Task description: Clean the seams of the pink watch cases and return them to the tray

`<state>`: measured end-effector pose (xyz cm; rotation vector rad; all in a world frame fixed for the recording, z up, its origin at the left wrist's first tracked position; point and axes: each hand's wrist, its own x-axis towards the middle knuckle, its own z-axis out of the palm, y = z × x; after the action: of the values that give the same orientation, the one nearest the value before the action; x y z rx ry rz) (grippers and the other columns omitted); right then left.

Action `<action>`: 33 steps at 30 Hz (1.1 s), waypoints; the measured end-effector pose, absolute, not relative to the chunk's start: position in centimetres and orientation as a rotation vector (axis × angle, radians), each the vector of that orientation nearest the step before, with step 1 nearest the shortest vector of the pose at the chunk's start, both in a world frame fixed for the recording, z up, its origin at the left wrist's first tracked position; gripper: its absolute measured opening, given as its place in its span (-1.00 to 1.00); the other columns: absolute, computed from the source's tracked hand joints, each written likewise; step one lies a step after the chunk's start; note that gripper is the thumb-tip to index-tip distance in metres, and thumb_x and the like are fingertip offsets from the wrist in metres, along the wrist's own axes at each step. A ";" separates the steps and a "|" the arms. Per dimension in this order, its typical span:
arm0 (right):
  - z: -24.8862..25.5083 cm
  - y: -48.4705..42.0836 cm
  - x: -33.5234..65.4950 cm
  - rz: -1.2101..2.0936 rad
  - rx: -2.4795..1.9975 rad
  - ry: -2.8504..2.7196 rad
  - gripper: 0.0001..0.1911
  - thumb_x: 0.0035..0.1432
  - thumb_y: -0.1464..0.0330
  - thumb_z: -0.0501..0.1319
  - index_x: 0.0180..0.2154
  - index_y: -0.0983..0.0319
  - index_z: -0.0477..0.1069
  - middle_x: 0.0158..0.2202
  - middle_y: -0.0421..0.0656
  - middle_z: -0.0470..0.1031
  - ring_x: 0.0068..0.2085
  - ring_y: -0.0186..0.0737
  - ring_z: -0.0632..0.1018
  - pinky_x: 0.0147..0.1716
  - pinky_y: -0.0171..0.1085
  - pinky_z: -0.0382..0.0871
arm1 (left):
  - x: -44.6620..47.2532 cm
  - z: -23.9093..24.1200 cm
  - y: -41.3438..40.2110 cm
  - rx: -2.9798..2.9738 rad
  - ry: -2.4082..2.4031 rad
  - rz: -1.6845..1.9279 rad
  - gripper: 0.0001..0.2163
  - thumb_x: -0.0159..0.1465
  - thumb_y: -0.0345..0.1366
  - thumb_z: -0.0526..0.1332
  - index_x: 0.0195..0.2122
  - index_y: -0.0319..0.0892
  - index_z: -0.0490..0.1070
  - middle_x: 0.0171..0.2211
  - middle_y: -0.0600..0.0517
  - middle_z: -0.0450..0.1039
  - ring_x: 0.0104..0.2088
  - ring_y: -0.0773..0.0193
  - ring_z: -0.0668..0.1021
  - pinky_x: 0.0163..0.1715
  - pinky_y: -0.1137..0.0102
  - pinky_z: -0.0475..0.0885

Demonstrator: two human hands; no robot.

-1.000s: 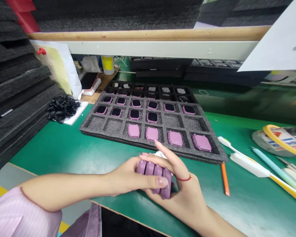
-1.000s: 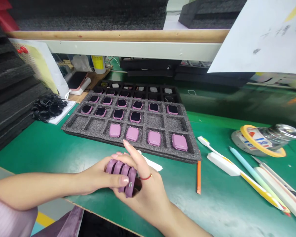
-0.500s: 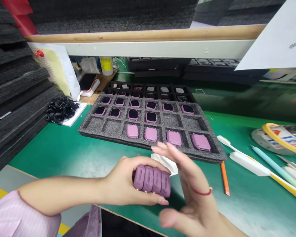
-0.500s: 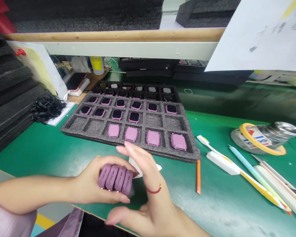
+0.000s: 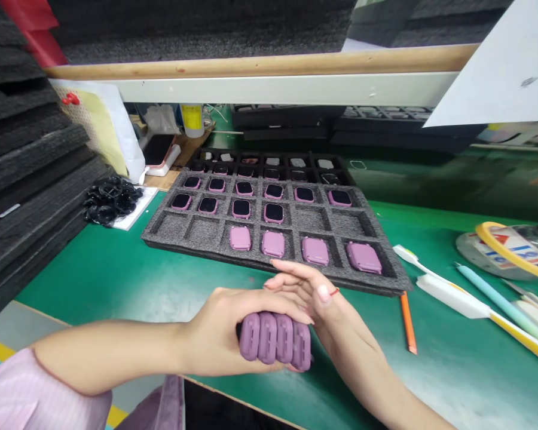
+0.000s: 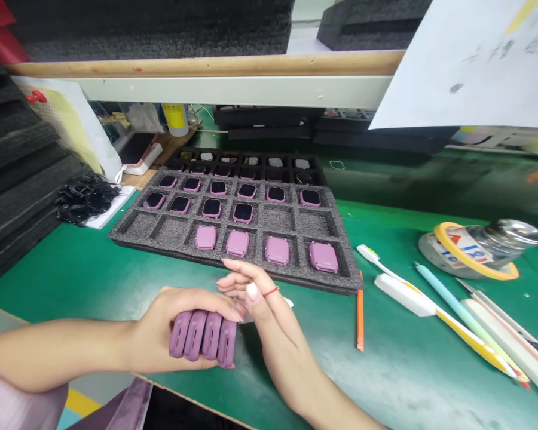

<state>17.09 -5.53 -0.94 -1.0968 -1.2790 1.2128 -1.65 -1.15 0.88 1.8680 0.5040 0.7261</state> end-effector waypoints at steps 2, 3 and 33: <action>-0.7 -5.4 16.9 1.279 -1.112 -1.290 -0.49 0.37 -0.05 -0.01 0.13 0.07 0.40 -0.07 -0.10 0.59 0.00 -0.17 0.62 0.03 -0.21 0.51 | -1.6 1.0 -1.2 1.865 0.497 0.728 -0.63 0.14 -0.29 0.43 -0.01 -0.11 0.52 -0.08 0.00 0.66 -0.16 0.23 0.68 -0.07 0.42 0.53; -0.5 -5.4 16.9 1.306 -1.124 -1.299 -0.47 0.35 -0.07 -0.01 0.12 0.08 0.40 -0.07 -0.09 0.60 -0.01 -0.15 0.62 0.04 -0.17 0.51 | -1.6 1.0 -1.1 1.863 0.498 0.726 -0.63 0.15 -0.30 0.42 0.00 -0.10 0.52 -0.07 0.01 0.65 -0.14 0.23 0.68 -0.06 0.41 0.53; -0.9 -6.0 15.9 1.391 -0.957 -1.251 -0.43 0.31 -0.13 -0.01 -0.06 0.13 0.50 -0.07 -0.07 0.59 -0.04 -0.05 0.62 -0.14 -0.18 0.57 | -1.0 0.2 -1.1 1.844 0.349 0.902 -0.60 0.16 -0.41 0.44 -0.01 -0.09 0.38 0.10 -0.04 0.56 0.05 0.19 0.62 0.01 0.37 0.53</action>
<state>15.93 -5.96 -0.86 -0.9572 -1.2512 1.3907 -1.03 -1.07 0.18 1.8437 0.3489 0.9015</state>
